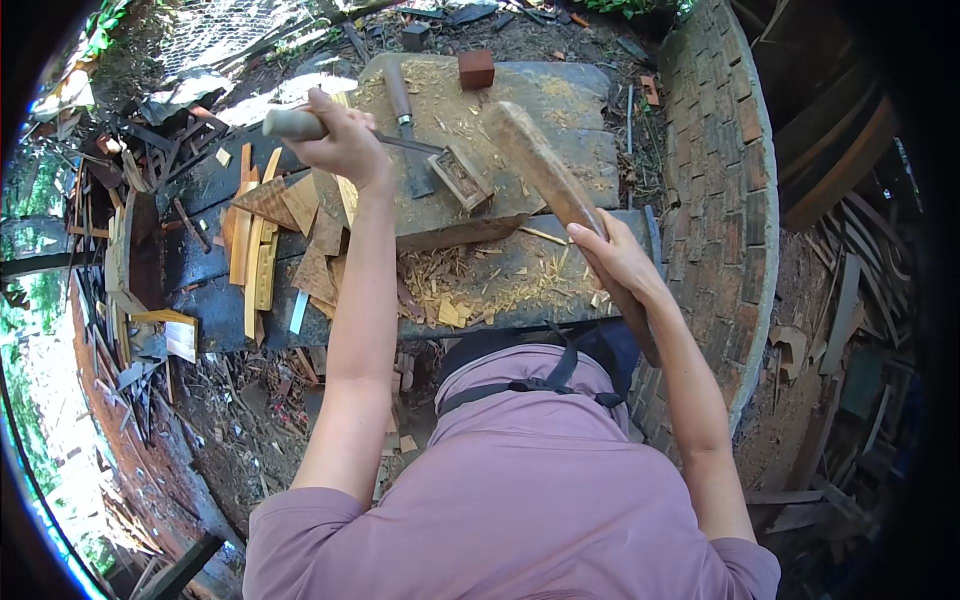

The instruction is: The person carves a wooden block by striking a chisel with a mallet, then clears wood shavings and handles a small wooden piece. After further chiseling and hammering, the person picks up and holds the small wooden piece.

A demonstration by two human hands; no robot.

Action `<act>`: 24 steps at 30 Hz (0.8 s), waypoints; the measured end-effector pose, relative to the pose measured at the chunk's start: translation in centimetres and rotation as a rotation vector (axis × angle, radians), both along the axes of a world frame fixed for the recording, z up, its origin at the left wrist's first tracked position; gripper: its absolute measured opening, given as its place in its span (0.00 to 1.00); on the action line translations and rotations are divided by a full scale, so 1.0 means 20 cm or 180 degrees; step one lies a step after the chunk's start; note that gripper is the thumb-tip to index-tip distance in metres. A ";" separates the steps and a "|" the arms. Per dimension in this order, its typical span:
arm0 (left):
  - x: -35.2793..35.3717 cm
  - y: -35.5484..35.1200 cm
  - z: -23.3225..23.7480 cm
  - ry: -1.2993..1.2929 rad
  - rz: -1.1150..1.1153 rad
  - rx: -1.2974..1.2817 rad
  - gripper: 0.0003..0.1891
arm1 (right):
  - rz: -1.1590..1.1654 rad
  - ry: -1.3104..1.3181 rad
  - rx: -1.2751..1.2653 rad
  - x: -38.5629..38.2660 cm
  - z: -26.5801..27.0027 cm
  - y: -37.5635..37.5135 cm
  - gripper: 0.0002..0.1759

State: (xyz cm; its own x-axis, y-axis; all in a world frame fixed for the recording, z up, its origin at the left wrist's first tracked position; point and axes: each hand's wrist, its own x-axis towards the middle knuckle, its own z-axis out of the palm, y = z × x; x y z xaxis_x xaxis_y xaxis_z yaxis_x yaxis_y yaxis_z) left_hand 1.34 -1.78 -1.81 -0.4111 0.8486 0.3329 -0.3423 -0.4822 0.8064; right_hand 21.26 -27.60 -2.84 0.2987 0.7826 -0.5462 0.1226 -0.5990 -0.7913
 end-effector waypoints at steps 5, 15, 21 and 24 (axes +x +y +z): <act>0.09 -0.04 -0.07 0.0356 -0.0516 0.0100 0.15 | -0.0007 -0.0202 0.0016 0.03 0.02 -0.06 0.32; 0.12 0.06 -0.21 0.0885 -0.0472 -0.0140 0.21 | -0.0039 -0.0013 0.0017 0.00 0.14 0.01 0.32; 0.22 0.02 -0.22 0.1622 -0.0301 0.0405 0.21 | 0.0538 -0.0985 0.1575 -0.05 0.64 0.31 0.33; 0.23 -0.02 -0.17 0.1834 -0.0176 0.0553 0.21 | 0.0608 -0.1566 0.2653 -0.12 0.76 0.44 0.29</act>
